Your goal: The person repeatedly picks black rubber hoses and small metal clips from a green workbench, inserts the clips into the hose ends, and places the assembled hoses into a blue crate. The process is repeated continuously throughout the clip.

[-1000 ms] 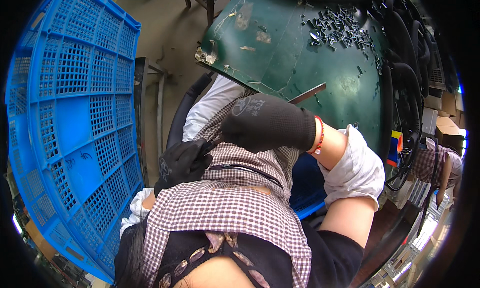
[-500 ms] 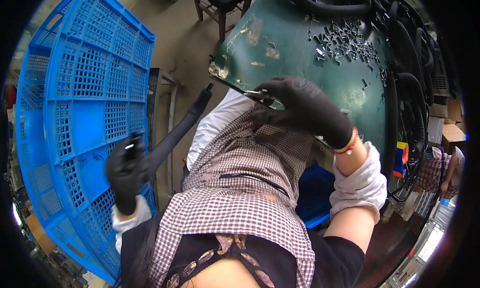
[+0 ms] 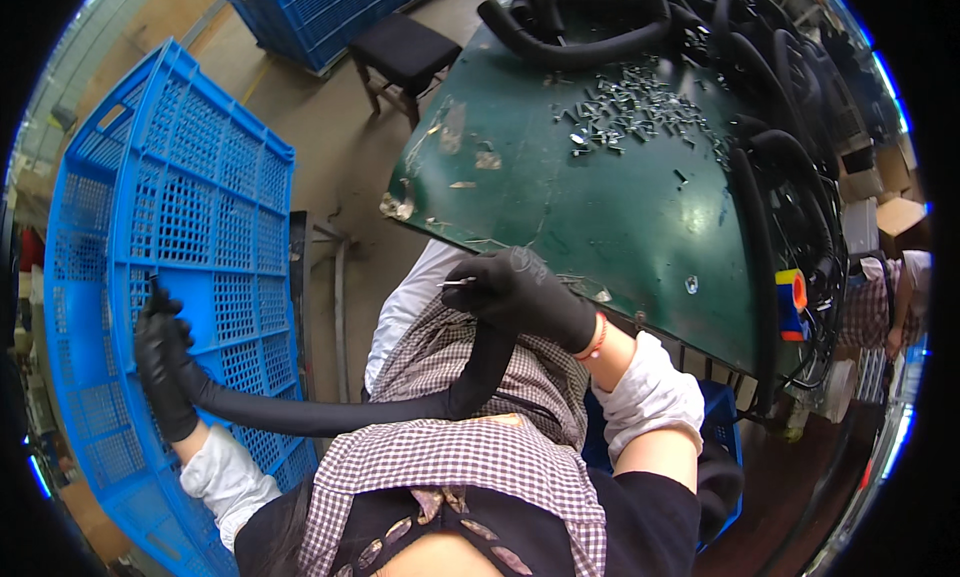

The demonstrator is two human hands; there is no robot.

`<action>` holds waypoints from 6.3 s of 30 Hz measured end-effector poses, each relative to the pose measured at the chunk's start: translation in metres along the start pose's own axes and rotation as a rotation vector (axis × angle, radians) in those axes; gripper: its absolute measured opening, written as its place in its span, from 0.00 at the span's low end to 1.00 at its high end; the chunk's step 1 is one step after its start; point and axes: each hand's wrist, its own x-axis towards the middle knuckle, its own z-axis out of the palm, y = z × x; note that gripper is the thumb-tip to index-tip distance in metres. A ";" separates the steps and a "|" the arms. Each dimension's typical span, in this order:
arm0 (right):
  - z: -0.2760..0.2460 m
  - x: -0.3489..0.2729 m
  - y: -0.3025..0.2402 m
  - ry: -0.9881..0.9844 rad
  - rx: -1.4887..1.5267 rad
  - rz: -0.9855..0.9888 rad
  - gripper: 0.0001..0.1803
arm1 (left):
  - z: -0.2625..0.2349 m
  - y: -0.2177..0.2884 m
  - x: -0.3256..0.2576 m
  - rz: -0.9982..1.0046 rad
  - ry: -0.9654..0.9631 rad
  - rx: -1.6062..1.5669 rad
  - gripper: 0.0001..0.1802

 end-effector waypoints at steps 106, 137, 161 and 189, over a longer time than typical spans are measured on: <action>0.044 0.032 0.013 -0.501 0.593 0.397 0.08 | 0.208 0.001 -0.098 0.567 -0.525 0.084 0.27; 0.008 0.013 -0.009 -0.495 -0.384 -0.115 0.08 | 0.215 -0.005 -0.102 0.549 -0.505 0.058 0.30; -0.039 0.026 -0.034 -0.359 -0.489 0.019 0.07 | 0.199 -0.007 -0.091 0.558 -0.462 0.197 0.24; 0.072 -0.243 -0.047 1.100 -1.036 0.158 0.09 | 0.324 0.171 0.025 0.180 -1.425 -1.247 0.26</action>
